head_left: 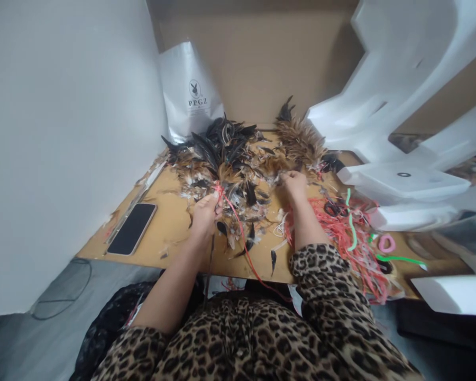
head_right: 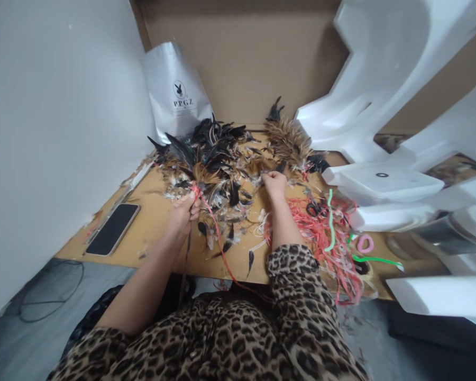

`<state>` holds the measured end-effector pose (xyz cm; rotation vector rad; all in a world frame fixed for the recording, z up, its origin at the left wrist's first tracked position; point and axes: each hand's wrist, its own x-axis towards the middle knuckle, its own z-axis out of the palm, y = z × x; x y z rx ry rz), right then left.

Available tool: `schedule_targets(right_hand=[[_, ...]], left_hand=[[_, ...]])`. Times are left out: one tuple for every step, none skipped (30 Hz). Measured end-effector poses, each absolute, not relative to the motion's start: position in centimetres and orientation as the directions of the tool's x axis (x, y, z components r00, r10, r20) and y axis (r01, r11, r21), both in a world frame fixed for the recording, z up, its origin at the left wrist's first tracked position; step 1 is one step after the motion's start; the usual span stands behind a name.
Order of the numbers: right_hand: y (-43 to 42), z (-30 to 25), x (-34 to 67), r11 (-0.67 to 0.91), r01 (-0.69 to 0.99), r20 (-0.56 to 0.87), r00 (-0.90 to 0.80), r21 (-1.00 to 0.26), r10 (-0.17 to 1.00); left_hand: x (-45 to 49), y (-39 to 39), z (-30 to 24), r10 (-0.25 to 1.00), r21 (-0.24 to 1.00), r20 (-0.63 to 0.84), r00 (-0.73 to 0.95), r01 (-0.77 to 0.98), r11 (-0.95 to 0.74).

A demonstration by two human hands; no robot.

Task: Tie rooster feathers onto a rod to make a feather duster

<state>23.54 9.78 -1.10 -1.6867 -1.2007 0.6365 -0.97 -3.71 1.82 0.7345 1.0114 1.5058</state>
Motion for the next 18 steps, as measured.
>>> schedule_targets(right_hand=[[9.4, -0.4, 23.3, -0.047, 0.243, 0.037, 0.330, -0.969, 0.943], [8.9, 0.4, 23.0, -0.031, 0.049, -0.019, 0.240, -0.998, 0.971], [8.3, 1.2, 22.5, -0.036, -0.125, -0.052, 0.128, -0.991, 0.990], [7.6, 2.1, 21.9, -0.056, -0.262, -0.060, 0.007, -0.963, 0.998], [6.8, 2.9, 21.3, -0.086, -0.355, -0.053, -0.102, -0.931, 0.993], [5.9, 3.6, 20.5, -0.112, -0.410, -0.037, -0.188, -0.905, 0.982], [5.0, 4.2, 19.6, -0.137, -0.435, -0.023, -0.258, -0.890, 0.966], [4.1, 4.6, 18.6, -0.157, -0.440, -0.010, -0.319, -0.884, 0.948], [3.2, 4.8, 17.6, -0.170, -0.431, 0.003, -0.373, -0.886, 0.928], [2.5, 4.8, 16.6, -0.175, -0.413, 0.015, -0.418, -0.894, 0.908], [1.9, 4.7, 15.7, -0.172, -0.392, 0.025, -0.449, -0.904, 0.893], [1.4, 4.5, 14.8, -0.162, -0.372, 0.032, -0.465, -0.914, 0.885], [1.1, 4.1, 14.1, -0.152, -0.352, 0.032, -0.466, -0.923, 0.884], [1.0, 3.7, 13.4, -0.144, -0.335, 0.026, -0.456, -0.931, 0.890], [0.9, 3.3, 13.0, -0.143, -0.315, 0.014, -0.446, -0.938, 0.895], [0.9, 2.8, 12.7, -0.148, -0.295, -0.004, -0.438, -0.944, 0.899], [1.0, 2.5, 12.5, -0.155, -0.275, -0.021, -0.433, -0.949, 0.901], [1.1, 2.2, 12.4, -0.161, -0.256, -0.036, -0.433, -0.953, 0.901]], left_hand=[[-0.9, -3.7, 1.8, 0.978, 0.897, -0.083, -0.190, -0.442, -0.010], [-0.8, -3.7, 1.9, 0.977, 0.898, -0.084, -0.196, -0.439, -0.011], [-0.6, -3.7, 1.9, 0.976, 0.900, -0.083, -0.202, -0.436, -0.014], [-0.5, -3.7, 1.9, 0.975, 0.902, -0.081, -0.206, -0.432, -0.017], [-0.3, -3.7, 2.0, 0.975, 0.903, -0.080, -0.207, -0.430, -0.018], [-0.2, -3.8, 2.0, 0.975, 0.903, -0.078, -0.206, -0.429, -0.018], [-0.1, -3.8, 2.1, 0.976, 0.904, -0.077, -0.205, -0.428, -0.019], [0.0, -3.9, 2.1, 0.976, 0.904, -0.075, -0.204, -0.427, -0.020], [0.1, -4.0, 2.2, 0.976, 0.905, -0.073, -0.205, -0.426, -0.022], [0.1, -4.0, 2.2, 0.976, 0.906, -0.071, -0.206, -0.423, -0.023], [0.2, -4.1, 2.2, 0.976, 0.908, -0.070, -0.208, -0.419, -0.024], [0.2, -4.2, 2.3, 0.974, 0.910, -0.071, -0.213, -0.413, -0.024], [0.2, -4.3, 2.3, 0.973, 0.913, -0.075, -0.219, -0.408, -0.021], [0.3, -4.4, 2.3, 0.971, 0.915, -0.079, -0.225, -0.403, -0.019], [0.3, -4.5, 2.3, 0.970, 0.917, -0.082, -0.228, -0.398, -0.016], [0.4, -4.6, 2.4, 0.970, 0.920, -0.082, -0.229, -0.391, -0.015], [0.4, -4.6, 2.3, 0.970, 0.924, -0.080, -0.228, -0.382, -0.014], [0.5, -4.7, 2.3, 0.972, 0.928, -0.076, -0.224, -0.372, -0.013]])
